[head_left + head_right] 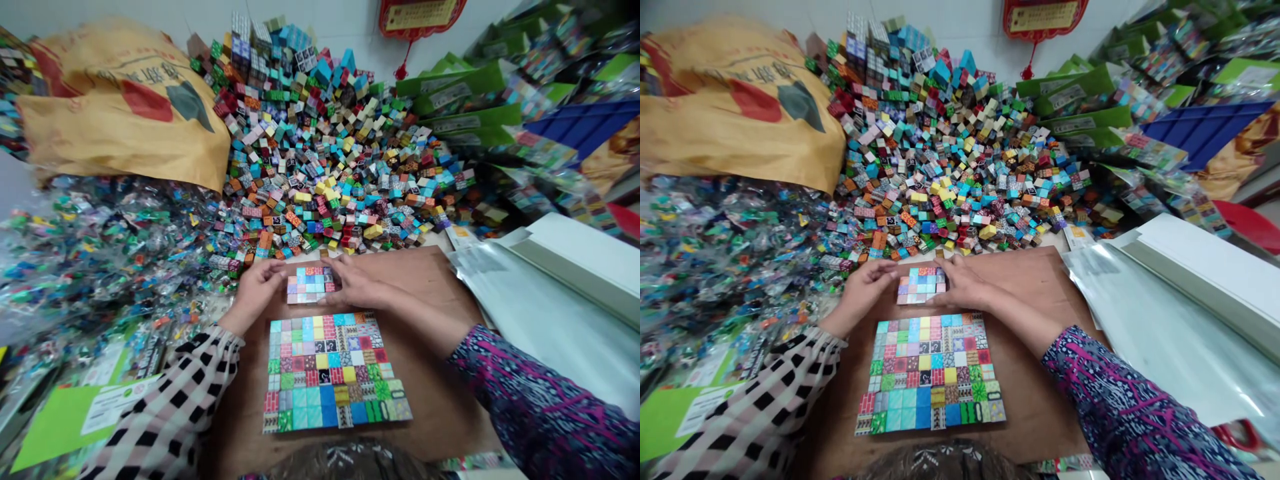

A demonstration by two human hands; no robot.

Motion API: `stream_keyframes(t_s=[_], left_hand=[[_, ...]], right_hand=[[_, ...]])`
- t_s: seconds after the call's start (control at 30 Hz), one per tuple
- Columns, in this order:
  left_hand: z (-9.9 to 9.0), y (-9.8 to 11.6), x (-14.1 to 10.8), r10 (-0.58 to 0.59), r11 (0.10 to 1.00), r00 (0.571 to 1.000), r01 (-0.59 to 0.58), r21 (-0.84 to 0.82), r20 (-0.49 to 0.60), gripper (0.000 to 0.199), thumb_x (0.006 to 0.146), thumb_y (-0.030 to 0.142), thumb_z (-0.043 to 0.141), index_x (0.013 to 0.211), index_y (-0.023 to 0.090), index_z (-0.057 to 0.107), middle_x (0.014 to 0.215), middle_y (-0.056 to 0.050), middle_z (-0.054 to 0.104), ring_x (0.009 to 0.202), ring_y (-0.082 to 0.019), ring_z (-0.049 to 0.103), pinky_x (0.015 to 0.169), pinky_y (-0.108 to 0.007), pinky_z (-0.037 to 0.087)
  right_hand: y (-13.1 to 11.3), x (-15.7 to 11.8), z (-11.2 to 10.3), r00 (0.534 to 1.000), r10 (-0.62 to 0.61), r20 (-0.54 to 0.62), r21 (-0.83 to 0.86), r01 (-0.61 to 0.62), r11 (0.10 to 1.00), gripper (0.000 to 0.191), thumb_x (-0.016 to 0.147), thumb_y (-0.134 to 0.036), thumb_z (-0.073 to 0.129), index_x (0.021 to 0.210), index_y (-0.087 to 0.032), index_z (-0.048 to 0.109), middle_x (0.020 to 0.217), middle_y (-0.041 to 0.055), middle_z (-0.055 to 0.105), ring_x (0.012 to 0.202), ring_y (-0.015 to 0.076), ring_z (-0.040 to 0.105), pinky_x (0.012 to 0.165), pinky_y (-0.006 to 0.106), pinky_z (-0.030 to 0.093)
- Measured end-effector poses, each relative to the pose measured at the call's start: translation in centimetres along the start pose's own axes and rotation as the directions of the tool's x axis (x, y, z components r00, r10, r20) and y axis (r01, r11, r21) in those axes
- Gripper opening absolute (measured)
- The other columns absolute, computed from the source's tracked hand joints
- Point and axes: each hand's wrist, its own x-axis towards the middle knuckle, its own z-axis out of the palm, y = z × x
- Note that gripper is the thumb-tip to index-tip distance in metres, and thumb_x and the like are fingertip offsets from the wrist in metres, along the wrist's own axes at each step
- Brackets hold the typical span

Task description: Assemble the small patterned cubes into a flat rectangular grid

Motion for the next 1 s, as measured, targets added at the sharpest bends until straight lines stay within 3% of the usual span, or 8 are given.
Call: stream_keyframes(t_s=[0.17, 0.33, 0.5, 0.6, 0.73, 0.87, 0.93, 1.0], left_hand=[[-1.9, 1.1, 2.8, 0.013, 0.911, 0.951, 0.116, 0.396, -0.310, 0.044, 0.082, 0.040, 0.064, 0.117, 0.012, 0.066, 0.111, -0.017, 0.067, 0.105, -0.033, 0.063, 0.093, -0.045, 0.050], [-2.1, 2.5, 4.5, -0.023, 0.746, 0.974, 0.167, 0.645, -0.226, 0.036, 0.091, 0.045, 0.056, 0.105, 0.017, 0.073, 0.103, -0.016, 0.074, 0.095, -0.032, 0.068, 0.075, -0.037, 0.049], [-1.7, 2.6, 4.9, -0.041, 0.715, 0.974, 0.185, 0.675, -0.224, 0.029, 0.089, 0.041, 0.059, 0.099, 0.019, 0.075, 0.097, -0.014, 0.078, 0.089, -0.029, 0.071, 0.070, -0.033, 0.047], [-1.9, 2.3, 4.8, -0.032, 0.765, 0.973, 0.170, 0.621, -0.227, 0.025, 0.086, 0.038, 0.063, 0.097, 0.019, 0.076, 0.098, -0.012, 0.079, 0.092, -0.029, 0.071, 0.073, -0.033, 0.048], [-2.2, 2.1, 4.3, -0.064, 0.930, 0.967, 0.147, 0.336, -0.245, 0.017, 0.079, 0.030, 0.068, 0.089, 0.018, 0.076, 0.092, -0.008, 0.079, 0.090, -0.027, 0.071, 0.078, -0.033, 0.050], [-2.1, 2.6, 3.0, -0.122, 0.979, 0.965, 0.156, 0.133, -0.234, 0.021, 0.078, 0.033, 0.070, 0.092, 0.017, 0.074, 0.082, -0.005, 0.076, 0.070, -0.019, 0.068, 0.065, -0.029, 0.051], [-1.7, 3.2, 2.1, -0.215, 0.976, 0.967, 0.209, -0.060, -0.135, 0.026, 0.075, 0.037, 0.075, 0.091, 0.016, 0.072, 0.069, -0.002, 0.070, 0.058, -0.015, 0.062, 0.055, -0.026, 0.048], [-1.1, 3.9, 1.2, -0.324, 0.900, 0.944, 0.327, -0.288, 0.061, 0.029, 0.071, 0.037, 0.081, 0.086, 0.015, 0.071, 0.060, 0.000, 0.064, 0.051, -0.013, 0.057, 0.051, -0.024, 0.044]], right_hand=[[0.8, 0.0, 0.3, 0.999, -0.012, -0.040, 0.008, 0.012, 1.000, 0.085, 0.079, -0.045, 0.082, 0.151, -0.022, 0.044, 0.130, 0.0142, 0.047, 0.127, 0.0334, 0.051, 0.113, 0.050, 0.042], [0.8, 0.5, 0.8, 0.998, 0.034, -0.052, -0.013, -0.034, 0.999, 0.099, 0.072, -0.047, 0.087, 0.155, -0.021, 0.039, 0.134, 0.0159, 0.044, 0.129, 0.0368, 0.049, 0.112, 0.053, 0.042], [0.8, 0.8, 0.9, 0.999, 0.003, -0.041, -0.060, -0.006, 0.998, 0.102, 0.069, -0.049, 0.089, 0.155, -0.024, 0.039, 0.132, 0.0140, 0.043, 0.127, 0.0361, 0.049, 0.110, 0.052, 0.044], [0.8, 0.8, 0.9, 0.999, 0.000, -0.035, -0.056, -0.002, 0.998, 0.103, 0.067, -0.047, 0.090, 0.154, -0.025, 0.040, 0.134, 0.0139, 0.042, 0.126, 0.0354, 0.049, 0.111, 0.052, 0.043], [0.8, 0.6, 0.9, 0.999, 0.001, -0.033, -0.046, -0.003, 0.999, 0.107, 0.063, -0.044, 0.093, 0.154, -0.026, 0.041, 0.135, 0.0145, 0.043, 0.128, 0.0376, 0.048, 0.111, 0.053, 0.043], [1.3, 0.5, 0.5, 1.000, -0.003, -0.024, 0.056, 0.004, 0.998, 0.108, 0.066, -0.044, 0.091, 0.157, -0.023, 0.037, 0.139, 0.0167, 0.043, 0.131, 0.0373, 0.047, 0.111, 0.053, 0.043], [1.6, 0.5, 0.4, 0.998, 0.002, -0.063, 0.111, 0.005, 0.994, 0.102, 0.070, -0.042, 0.089, 0.157, -0.026, 0.037, 0.138, 0.0153, 0.046, 0.128, 0.0356, 0.050, 0.106, 0.053, 0.047], [1.4, 0.4, 0.4, 0.988, 0.000, -0.152, 0.107, 0.017, 0.994, 0.092, 0.074, -0.039, 0.087, 0.153, -0.027, 0.042, 0.134, 0.0136, 0.050, 0.123, 0.0338, 0.054, 0.102, 0.051, 0.050]])
